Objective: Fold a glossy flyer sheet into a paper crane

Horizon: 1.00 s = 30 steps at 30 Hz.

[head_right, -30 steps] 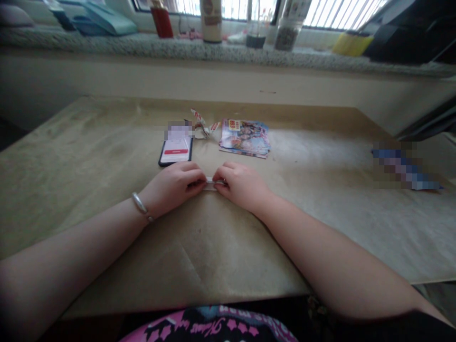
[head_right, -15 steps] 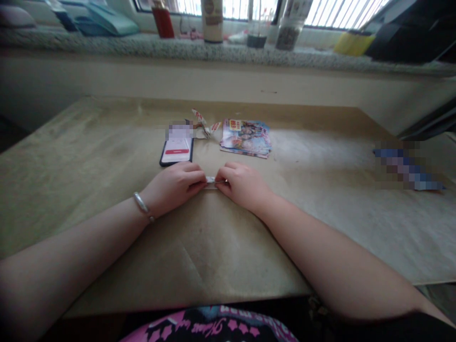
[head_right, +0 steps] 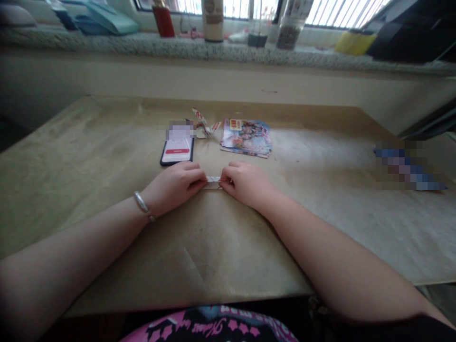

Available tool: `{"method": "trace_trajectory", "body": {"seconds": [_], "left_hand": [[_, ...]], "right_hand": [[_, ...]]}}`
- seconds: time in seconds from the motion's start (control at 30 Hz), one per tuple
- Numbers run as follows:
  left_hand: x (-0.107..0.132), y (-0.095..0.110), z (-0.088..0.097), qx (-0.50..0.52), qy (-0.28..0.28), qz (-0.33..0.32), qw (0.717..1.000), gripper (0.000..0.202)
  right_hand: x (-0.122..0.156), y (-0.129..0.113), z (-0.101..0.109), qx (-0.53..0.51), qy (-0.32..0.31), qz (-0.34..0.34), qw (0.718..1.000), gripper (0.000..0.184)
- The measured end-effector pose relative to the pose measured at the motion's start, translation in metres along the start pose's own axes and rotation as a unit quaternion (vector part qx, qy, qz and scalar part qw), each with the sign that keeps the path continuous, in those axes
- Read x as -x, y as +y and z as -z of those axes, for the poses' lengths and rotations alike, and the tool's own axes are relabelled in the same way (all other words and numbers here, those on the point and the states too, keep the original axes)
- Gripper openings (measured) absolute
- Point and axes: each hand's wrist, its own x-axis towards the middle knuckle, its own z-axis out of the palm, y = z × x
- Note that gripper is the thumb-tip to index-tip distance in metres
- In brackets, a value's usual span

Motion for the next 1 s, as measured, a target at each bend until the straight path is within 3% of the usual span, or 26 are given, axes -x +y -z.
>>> {"method": "trace_trajectory", "body": {"seconds": [0.23, 0.4, 0.6, 1.0], "left_hand": [[-0.001, -0.002, 0.002, 0.035, -0.03, 0.027, 0.999, 0.014], [0.003, -0.006, 0.003, 0.032, -0.019, 0.035, 0.999, 0.015], [0.001, -0.007, 0.005, 0.026, -0.033, 0.045, 0.998, 0.015], [0.001, -0.003, -0.003, 0.025, 0.023, 0.0, 0.999, 0.02]], "right_hand": [[0.001, -0.002, 0.0, 0.052, -0.014, -0.006, 0.999, 0.013], [0.003, -0.001, 0.005, 0.084, -0.013, -0.019, 0.996, 0.015], [0.003, 0.002, 0.003, 0.031, 0.003, -0.014, 0.999, 0.011], [-0.003, 0.005, -0.01, -0.056, 0.036, -0.005, 0.998, 0.011]]}}
